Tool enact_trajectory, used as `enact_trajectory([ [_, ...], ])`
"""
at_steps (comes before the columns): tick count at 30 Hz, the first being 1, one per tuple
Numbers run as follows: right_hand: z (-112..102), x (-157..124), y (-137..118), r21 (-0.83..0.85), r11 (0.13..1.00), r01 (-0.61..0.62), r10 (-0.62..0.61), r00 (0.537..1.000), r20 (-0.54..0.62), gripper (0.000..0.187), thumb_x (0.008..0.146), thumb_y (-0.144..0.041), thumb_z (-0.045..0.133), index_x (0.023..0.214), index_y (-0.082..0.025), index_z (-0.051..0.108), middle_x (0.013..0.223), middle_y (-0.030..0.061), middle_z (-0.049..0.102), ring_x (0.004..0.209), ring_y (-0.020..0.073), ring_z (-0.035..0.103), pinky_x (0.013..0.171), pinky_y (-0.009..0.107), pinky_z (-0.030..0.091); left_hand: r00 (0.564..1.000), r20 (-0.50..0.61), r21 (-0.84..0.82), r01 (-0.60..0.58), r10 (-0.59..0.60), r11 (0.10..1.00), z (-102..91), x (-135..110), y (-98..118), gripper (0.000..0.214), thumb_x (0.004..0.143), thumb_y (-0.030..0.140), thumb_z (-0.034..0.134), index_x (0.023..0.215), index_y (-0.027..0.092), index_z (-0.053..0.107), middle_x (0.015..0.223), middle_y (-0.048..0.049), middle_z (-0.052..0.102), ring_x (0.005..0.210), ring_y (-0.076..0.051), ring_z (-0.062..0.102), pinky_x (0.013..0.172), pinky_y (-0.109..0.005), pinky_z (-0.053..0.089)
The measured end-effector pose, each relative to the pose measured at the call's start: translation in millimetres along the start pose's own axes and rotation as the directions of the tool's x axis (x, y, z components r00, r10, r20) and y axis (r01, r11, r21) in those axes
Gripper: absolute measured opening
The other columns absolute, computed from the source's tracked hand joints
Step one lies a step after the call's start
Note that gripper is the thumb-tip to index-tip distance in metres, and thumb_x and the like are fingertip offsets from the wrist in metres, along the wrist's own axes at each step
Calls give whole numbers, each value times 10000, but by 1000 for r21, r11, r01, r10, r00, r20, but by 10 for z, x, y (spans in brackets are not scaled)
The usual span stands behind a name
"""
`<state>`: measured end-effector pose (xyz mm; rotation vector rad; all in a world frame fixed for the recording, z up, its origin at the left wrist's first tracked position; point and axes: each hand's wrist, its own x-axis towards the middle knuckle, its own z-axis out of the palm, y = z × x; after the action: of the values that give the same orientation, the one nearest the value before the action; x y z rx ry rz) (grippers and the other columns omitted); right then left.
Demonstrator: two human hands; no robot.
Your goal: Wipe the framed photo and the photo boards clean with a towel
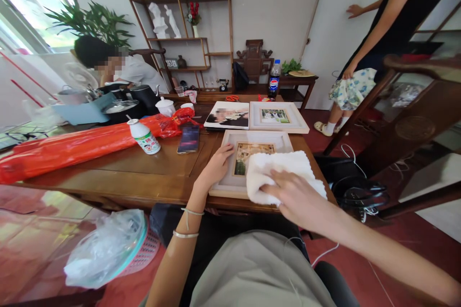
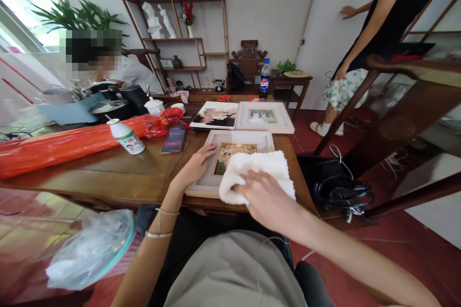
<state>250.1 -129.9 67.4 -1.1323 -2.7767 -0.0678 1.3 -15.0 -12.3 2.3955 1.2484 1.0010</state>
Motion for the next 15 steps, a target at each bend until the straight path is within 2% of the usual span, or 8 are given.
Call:
enact_trajectory([
  [2, 39, -85, -93, 14, 1000, 9, -8, 999, -48, 548, 650, -34, 503, 1157, -214, 608, 1321, 133, 526, 1242, 320, 445, 1006, 499, 352, 1000, 9, 3, 8, -8, 1000, -3, -1, 5, 540, 743, -17, 346, 1204, 109, 598, 1349, -136, 517, 1327, -237, 393, 1126, -476, 296],
  [5, 135, -45, 4, 7, 1000, -28, 28, 997, -70, 567, 632, -28, 512, 1152, -229, 619, 1340, 112, 521, 1261, 301, 436, 1035, 485, 334, 1000, 11, 17, -1, 1, 1000, 0, -5, -10, 550, 743, -20, 345, 1213, 125, 591, 1355, -116, 515, 1329, -225, 391, 1126, -462, 300],
  [10, 213, 254, 613, -93, 983, -157, 145, 982, -123, 534, 628, -31, 531, 1110, -221, 658, 1261, 125, 585, 1222, 291, 482, 1030, 470, 327, 999, 17, 30, -30, 30, 999, 2, -9, -52, 549, 749, -27, 347, 1226, 118, 576, 1358, -128, 510, 1330, -224, 390, 1118, -463, 313],
  [13, 206, 461, 984, -140, 954, -267, 235, 949, -208, 521, 672, -59, 518, 1159, -200, 635, 1150, 137, 638, 1178, 289, 512, 977, 446, 369, 999, 30, 20, -33, 33, 999, -3, -6, -56, 548, 746, -32, 350, 1225, 111, 574, 1360, -142, 505, 1337, -229, 378, 1121, -472, 300],
  [15, 205, 603, 1144, -161, 941, -299, 256, 936, -240, 511, 691, -70, 512, 1177, -185, 622, 1104, 137, 650, 1169, 289, 509, 949, 424, 383, 999, 31, 13, -30, 30, 999, -5, -5, -55, 542, 751, -29, 353, 1222, 119, 576, 1359, -138, 505, 1338, -228, 378, 1121, -473, 298],
])
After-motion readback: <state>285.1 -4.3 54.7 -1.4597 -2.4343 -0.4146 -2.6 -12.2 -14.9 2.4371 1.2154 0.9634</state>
